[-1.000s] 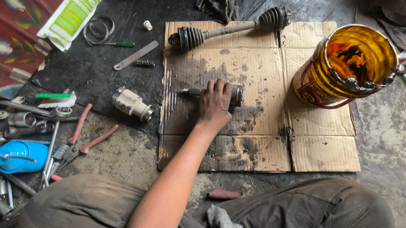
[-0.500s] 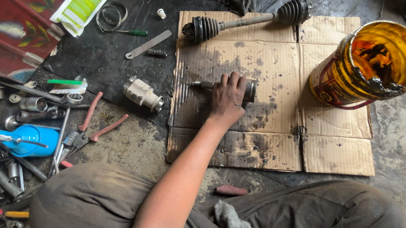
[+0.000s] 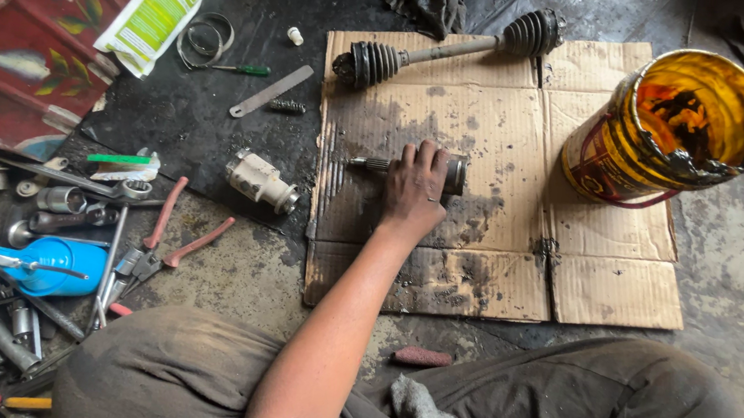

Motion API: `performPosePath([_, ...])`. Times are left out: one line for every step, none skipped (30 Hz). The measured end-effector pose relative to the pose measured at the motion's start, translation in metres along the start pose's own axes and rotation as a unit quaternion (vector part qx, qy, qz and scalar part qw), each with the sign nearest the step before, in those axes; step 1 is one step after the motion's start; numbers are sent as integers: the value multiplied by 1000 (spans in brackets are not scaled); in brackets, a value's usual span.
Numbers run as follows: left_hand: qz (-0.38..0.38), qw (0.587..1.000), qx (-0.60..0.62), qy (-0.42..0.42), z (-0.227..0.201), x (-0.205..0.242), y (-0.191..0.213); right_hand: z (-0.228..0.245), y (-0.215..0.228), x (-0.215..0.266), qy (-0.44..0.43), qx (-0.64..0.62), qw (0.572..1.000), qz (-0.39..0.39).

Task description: The person is cleaning and reassembling a CV joint, using a cloth to wipe grease from various metal components before fitting them together.

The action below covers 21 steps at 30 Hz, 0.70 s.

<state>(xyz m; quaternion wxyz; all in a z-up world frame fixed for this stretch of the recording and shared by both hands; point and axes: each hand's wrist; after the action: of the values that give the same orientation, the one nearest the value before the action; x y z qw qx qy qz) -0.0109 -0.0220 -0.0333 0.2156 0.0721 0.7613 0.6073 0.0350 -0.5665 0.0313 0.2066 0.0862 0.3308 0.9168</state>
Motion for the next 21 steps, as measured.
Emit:
performPosePath([-1, 1000, 0, 1, 0, 0, 0, 1, -2, 0, -1, -3, 1000, -3])
performPosePath([-2, 1000, 1, 2, 0, -1, -1, 2, -3, -2, -2, -5, 1000, -4])
performPosePath([0, 1000, -4, 2, 0, -1, -2, 3, -5, -3, 0, -7, 1000, -6])
performPosePath([1, 1000, -7, 2, 0, -2, -2, 3, -7, -3, -1, -10, 1000, -7])
performPosePath([3, 1000, -11, 1, 0, -2, -3, 3, -8, -5, -2, -12, 1000, -8])
performPosePath([1, 1000, -9, 1, 0, -3, -3, 3, -8, -6, -1, -14, 1000, -10])
performPosePath([-2, 1000, -6, 1, 1, -3, -3, 3, -6, -6, -1, -17, 1000, -12])
performPosePath([-2, 1000, -3, 2, 0, -2, -2, 2, -6, -7, 0, -18, 1000, -14])
performPosePath([-1, 1000, 1, 3, 0, 0, -1, 2, -5, -7, 0, -17, 1000, -14])
performPosePath([-1, 1000, 4, 4, 0, 0, 0, 2, -2, -8, 0, -20, 1000, -17])
performPosePath([-1, 1000, 8, 4, 0, 0, 0, 1, -1, -7, -1, -21, 1000, -17])
performPosePath([-6, 1000, 3, 2, 0, 0, 1, 1, -1, -8, 1, -25, 1000, -18])
performPosePath([-11, 1000, -1, -1, 0, -1, 0, 1, -3, -10, -1, -27, 999, -19])
performPosePath([-16, 1000, -6, -2, 1, -1, -1, 1, -4, -11, -1, -30, 999, -19])
performPosePath([5, 1000, 0, 3, 1, -1, -2, 0, -5, -12, -1, -32, 999, -20])
performPosePath([26, 1000, 5, 7, 1, 0, -4, -1, -3, -11, -3, -38, 999, -22])
performPosePath([47, 999, 11, 11, 1, 0, -6, -4, -4, -10, -5, -43, 999, -27])
performPosePath([40, 999, 9, 9, 0, 0, -7, -6, -5, -7, -7, -47, 998, -30])
performPosePath([32, 999, 8, 8, -2, -2, -7, -5, -7, -1, -9, -56, 998, -35])
performPosePath([22, 1000, 6, 4, -3, -6, -5, 0, -10, 7, -9, -65, 997, -41])
performPosePath([58, 998, 7, 10, -2, -10, 1, -4, -6, 4, -9, -74, 996, -48])
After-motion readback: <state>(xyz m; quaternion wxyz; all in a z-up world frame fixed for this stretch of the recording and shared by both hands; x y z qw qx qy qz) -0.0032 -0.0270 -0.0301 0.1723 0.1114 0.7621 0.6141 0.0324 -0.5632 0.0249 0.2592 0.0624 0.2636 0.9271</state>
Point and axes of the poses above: each hand's wrist, its own x-axis away from the middle knuckle, its own y-axis out of the back of the hand, z = x × y, and after that the axes turned 11 degrees about -x, right-handed
